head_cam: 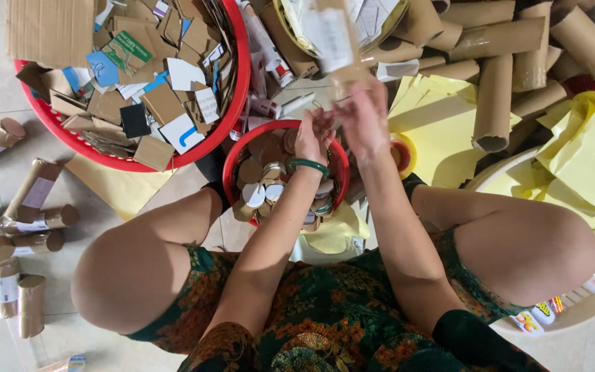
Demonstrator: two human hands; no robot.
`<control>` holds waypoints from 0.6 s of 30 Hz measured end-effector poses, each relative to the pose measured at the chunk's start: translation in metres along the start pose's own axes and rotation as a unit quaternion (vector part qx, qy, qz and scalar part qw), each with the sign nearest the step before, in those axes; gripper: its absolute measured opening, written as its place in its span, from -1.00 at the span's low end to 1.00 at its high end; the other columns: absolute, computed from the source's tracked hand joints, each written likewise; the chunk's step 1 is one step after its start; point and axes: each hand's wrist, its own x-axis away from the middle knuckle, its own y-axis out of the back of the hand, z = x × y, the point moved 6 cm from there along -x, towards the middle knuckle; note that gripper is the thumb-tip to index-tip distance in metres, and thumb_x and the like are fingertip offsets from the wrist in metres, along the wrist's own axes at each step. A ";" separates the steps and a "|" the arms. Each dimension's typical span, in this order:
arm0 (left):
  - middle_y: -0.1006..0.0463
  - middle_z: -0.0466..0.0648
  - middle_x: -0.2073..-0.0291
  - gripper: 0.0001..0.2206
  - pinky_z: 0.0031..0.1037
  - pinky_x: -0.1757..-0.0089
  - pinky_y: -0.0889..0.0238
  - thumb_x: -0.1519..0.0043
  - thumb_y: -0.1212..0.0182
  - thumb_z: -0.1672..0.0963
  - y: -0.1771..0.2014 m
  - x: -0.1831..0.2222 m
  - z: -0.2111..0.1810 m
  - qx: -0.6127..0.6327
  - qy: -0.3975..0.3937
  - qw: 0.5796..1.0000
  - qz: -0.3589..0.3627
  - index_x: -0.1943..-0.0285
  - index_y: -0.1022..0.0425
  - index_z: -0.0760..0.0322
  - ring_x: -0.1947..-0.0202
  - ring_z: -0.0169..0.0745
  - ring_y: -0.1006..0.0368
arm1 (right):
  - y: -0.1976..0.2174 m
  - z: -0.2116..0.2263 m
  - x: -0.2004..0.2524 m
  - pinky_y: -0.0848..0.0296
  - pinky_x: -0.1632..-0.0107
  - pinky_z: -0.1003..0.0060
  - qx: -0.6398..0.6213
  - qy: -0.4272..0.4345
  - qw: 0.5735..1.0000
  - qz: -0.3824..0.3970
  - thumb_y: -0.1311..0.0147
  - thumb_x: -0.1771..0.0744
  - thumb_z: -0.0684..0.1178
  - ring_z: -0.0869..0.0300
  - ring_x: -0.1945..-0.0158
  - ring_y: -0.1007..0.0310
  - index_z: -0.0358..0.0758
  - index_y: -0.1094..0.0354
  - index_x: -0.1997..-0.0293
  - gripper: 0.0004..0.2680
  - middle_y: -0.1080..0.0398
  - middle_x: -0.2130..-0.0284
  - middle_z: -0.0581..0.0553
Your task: Affixing labels to small cardboard tubes and packing them for shipment.
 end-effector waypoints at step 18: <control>-0.56 0.13 0.02 -0.65 -0.31 0.09 -0.45 -0.40 -0.04 0.03 -0.028 0.026 -0.108 -0.040 -0.243 0.962 -0.114 -0.23 -0.32 0.37 0.11 -0.10 -0.54 | -0.006 -0.157 -0.156 -0.41 0.23 0.33 0.381 -0.005 0.911 0.160 -0.04 -0.38 -0.13 0.26 0.23 -0.36 -0.10 -0.26 -0.38 -0.64 -0.41 0.03 -0.03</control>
